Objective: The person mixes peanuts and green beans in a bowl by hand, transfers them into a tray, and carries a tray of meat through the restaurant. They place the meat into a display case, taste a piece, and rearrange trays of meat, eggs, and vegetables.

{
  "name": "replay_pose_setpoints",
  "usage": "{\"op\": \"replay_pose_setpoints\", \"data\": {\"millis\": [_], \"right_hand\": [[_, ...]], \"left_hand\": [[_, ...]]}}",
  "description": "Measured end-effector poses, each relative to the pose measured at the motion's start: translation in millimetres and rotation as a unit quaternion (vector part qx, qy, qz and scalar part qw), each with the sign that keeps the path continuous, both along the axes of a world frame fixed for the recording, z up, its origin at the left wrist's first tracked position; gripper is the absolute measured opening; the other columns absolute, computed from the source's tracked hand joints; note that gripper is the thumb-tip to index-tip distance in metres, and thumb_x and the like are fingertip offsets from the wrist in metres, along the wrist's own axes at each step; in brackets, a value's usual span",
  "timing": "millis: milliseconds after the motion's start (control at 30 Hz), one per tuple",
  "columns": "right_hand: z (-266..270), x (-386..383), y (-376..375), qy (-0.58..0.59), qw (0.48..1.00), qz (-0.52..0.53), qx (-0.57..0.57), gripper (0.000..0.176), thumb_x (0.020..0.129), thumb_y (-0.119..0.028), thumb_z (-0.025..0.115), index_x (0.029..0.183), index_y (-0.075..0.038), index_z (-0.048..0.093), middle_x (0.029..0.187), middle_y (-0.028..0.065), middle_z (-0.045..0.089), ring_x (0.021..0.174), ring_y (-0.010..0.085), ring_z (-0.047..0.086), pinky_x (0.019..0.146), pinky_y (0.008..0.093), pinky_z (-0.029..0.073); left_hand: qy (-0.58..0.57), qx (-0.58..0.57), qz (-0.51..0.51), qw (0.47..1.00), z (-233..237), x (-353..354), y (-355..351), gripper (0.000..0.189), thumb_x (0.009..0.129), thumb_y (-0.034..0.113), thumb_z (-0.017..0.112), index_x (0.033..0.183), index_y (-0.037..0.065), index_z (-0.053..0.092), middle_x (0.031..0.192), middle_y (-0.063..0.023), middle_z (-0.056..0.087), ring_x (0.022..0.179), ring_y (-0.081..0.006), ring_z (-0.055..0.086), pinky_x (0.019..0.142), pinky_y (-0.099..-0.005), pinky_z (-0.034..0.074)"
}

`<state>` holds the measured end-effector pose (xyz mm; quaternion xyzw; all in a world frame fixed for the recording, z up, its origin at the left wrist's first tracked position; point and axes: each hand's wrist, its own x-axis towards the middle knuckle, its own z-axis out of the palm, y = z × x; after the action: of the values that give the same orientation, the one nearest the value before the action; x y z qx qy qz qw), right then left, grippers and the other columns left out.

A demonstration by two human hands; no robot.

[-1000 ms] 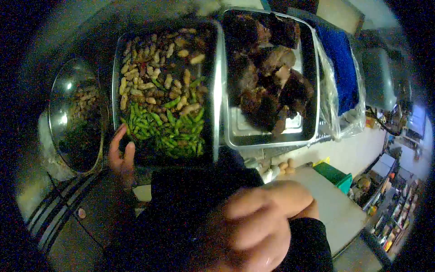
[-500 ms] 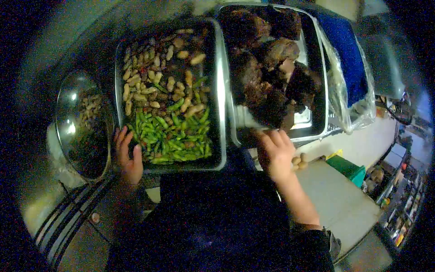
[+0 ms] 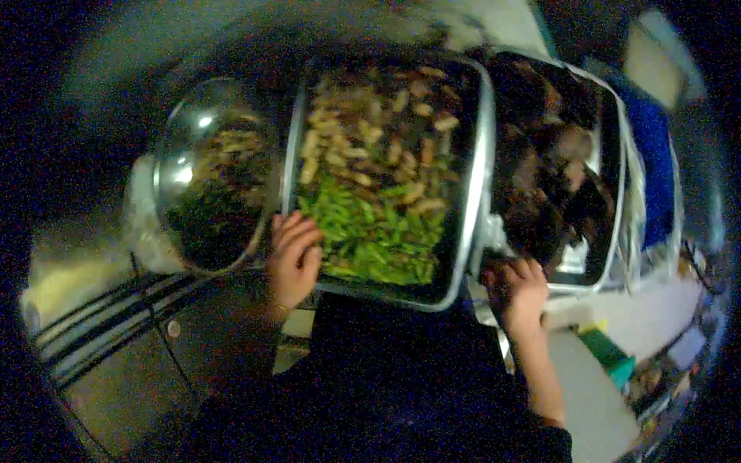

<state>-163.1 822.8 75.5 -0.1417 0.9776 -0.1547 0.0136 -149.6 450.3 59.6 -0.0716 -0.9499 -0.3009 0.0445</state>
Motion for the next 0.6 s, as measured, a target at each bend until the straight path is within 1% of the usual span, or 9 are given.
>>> {"op": "replay_pose_setpoints", "data": {"millis": [67,133,200,267,333,367,467,533,600], "right_hand": [[-1,0,-2,0.006,1.000,-0.016,0.003,0.018,0.072,-0.001,0.063,0.088,-0.007,0.063,0.084,0.0112,0.059,0.078,0.0327,0.055,0.067,0.0402,0.047],[5,1,-6,0.010,0.993,-0.031,-0.111,0.022,0.071,-0.002,0.063,0.093,-0.003,0.065,0.080,0.0150,0.059,0.076,0.0339,0.056,0.066,0.0402,0.047],[10,9,-9,0.017,0.986,0.012,-0.166,0.019,0.074,0.005,0.057,0.091,0.000,0.062,0.079,0.0159,0.060,0.070,0.0340,0.057,0.064,0.0365,0.046],[5,30,2,-0.071,0.982,0.036,-0.174,0.013,0.080,-0.004,0.058,0.092,-0.001,0.063,0.073,0.0155,0.059,0.065,0.0342,0.055,0.061,0.0367,0.045],[16,44,-3,-0.259,0.959,-0.040,-0.106,0.016,0.084,-0.014,0.059,0.092,-0.002,0.063,0.070,0.0148,0.059,0.063,0.0321,0.055,0.060,0.0375,0.045],[20,50,-8,-0.352,0.930,-0.078,-0.069,0.019,0.086,-0.020,0.060,0.093,-0.003,0.064,0.069,0.0145,0.059,0.062,0.0311,0.055,0.060,0.0379,0.045],[21,63,-30,-0.379,0.913,-0.077,-0.128,0.030,0.087,-0.034,0.061,0.094,-0.005,0.065,0.071,0.0145,0.061,0.063,0.0275,0.056,0.059,0.0404,0.045],[22,66,-59,-0.418,0.868,-0.161,-0.213,0.038,0.087,-0.036,0.061,0.105,-0.003,0.061,0.089,0.0124,0.061,0.080,0.0239,0.055,0.072,0.0377,0.045],[28,77,-84,-0.452,0.804,-0.252,-0.293,0.047,0.087,-0.038,0.061,0.116,-0.001,0.056,0.107,0.0103,0.061,0.096,0.0203,0.054,0.085,0.0349,0.045]], "left_hand": [[0.025,0.031,-0.014,0.999,9,5,3,0.021,0.076,0.002,0.062,0.096,0.004,0.063,0.107,-0.0110,0.061,0.111,-0.0328,0.052,0.100,-0.0457,0.036],[0.048,0.092,-0.029,0.994,20,14,6,0.023,0.076,-0.001,0.063,0.098,0.004,0.063,0.102,-0.0120,0.064,0.096,-0.0285,0.061,0.083,-0.0378,0.050],[0.053,0.149,-0.035,0.987,42,25,0,0.026,0.076,0.000,0.064,0.101,0.006,0.063,0.096,-0.0117,0.065,0.084,-0.0262,0.065,0.071,-0.0364,0.053],[0.075,0.107,-0.021,0.991,64,19,-25,0.025,0.078,0.004,0.064,0.102,0.008,0.062,0.092,-0.0110,0.066,0.078,-0.0258,0.065,0.065,-0.0364,0.052],[0.072,0.075,0.025,0.994,70,5,-62,0.023,0.080,0.010,0.063,0.103,0.010,0.060,0.088,-0.0100,0.066,0.072,-0.0259,0.065,0.061,-0.0358,0.051],[0.064,0.057,0.058,0.995,66,-7,-88,0.021,0.082,0.013,0.062,0.102,0.010,0.060,0.085,-0.0094,0.066,0.070,-0.0255,0.064,0.060,-0.0348,0.051],[0.071,-0.011,0.114,0.991,22,-49,-184,0.021,0.085,0.019,0.059,0.104,0.009,0.058,0.085,-0.0094,0.065,0.071,-0.0233,0.062,0.064,-0.0317,0.049],[0.029,0.009,0.110,0.993,3,-83,-229,0.028,0.088,0.021,0.058,0.112,0.007,0.056,0.101,-0.0102,0.060,0.087,-0.0219,0.060,0.075,-0.0316,0.048],[-0.102,0.100,0.092,0.985,11,-116,-237,0.036,0.091,0.024,0.057,0.122,0.005,0.053,0.127,-0.0102,0.051,0.107,-0.0207,0.056,0.091,-0.0330,0.044]]}}
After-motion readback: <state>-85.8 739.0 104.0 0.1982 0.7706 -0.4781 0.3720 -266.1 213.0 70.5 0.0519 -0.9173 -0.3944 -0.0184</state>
